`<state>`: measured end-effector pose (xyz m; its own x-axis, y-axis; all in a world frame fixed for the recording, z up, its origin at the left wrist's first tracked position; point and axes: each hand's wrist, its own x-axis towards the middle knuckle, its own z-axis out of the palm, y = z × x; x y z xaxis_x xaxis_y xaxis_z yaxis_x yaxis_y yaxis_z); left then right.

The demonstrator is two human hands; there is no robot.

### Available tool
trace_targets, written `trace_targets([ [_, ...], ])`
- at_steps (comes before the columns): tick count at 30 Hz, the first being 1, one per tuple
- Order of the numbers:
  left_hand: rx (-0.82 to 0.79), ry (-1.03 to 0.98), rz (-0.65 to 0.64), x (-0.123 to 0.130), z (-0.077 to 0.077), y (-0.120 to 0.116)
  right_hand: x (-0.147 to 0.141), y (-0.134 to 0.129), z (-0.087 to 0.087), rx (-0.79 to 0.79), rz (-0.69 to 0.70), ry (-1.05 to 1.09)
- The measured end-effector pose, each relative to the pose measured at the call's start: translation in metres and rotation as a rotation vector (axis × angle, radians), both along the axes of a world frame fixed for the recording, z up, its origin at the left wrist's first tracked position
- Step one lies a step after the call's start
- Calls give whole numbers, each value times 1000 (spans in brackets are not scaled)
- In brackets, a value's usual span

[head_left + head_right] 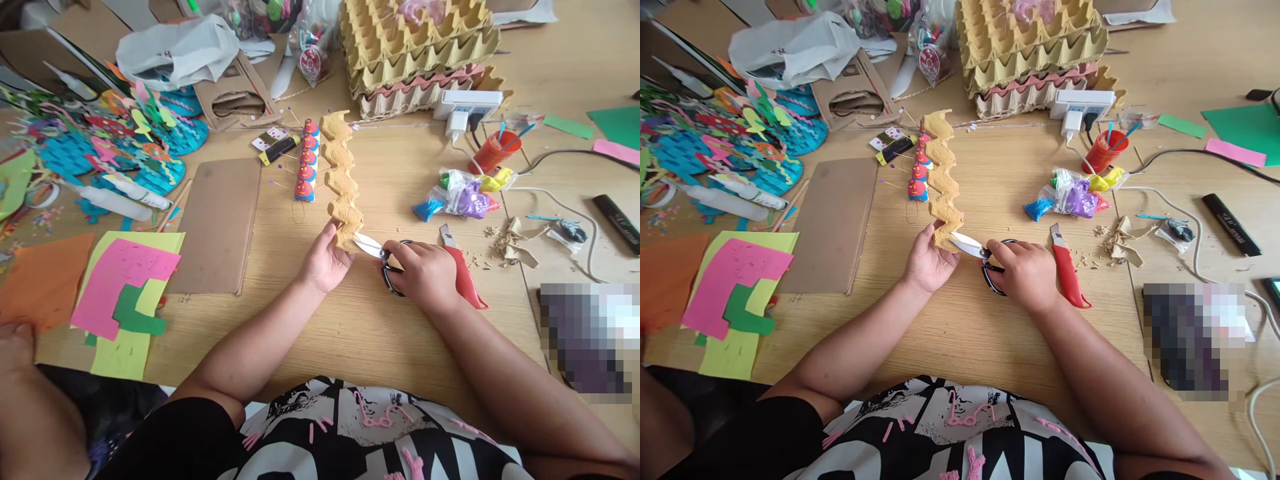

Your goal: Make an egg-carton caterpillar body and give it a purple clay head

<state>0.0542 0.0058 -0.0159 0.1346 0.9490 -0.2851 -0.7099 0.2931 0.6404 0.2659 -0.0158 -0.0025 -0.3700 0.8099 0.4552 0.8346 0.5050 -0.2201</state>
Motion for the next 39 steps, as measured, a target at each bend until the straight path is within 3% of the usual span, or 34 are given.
trace_targets([
  [5, 21, 24, -25, 0, 1, -1, 0, 2, -1, -177, -33, 210],
  [11, 175, 85, -157, 8, 7, -8, -4, 4, -7, -621, 48, 935],
  [14, 218, 150, -186, 13, 3, -13, -5, 6, -9, -690, 89, 1107],
  [22, 365, 290, -274, 17, -6, -25, -12, 8, -7, -698, 105, 1228],
  [28, 448, 351, -242, 17, -9, -26, -11, 6, -9, -719, 121, 1255],
  [33, 373, 436, -127, 13, -11, -24, -15, 10, -14, -758, 156, 1264],
  [39, 300, 367, -135, 13, -13, -22, -18, 10, -13, -834, 243, 1363],
])
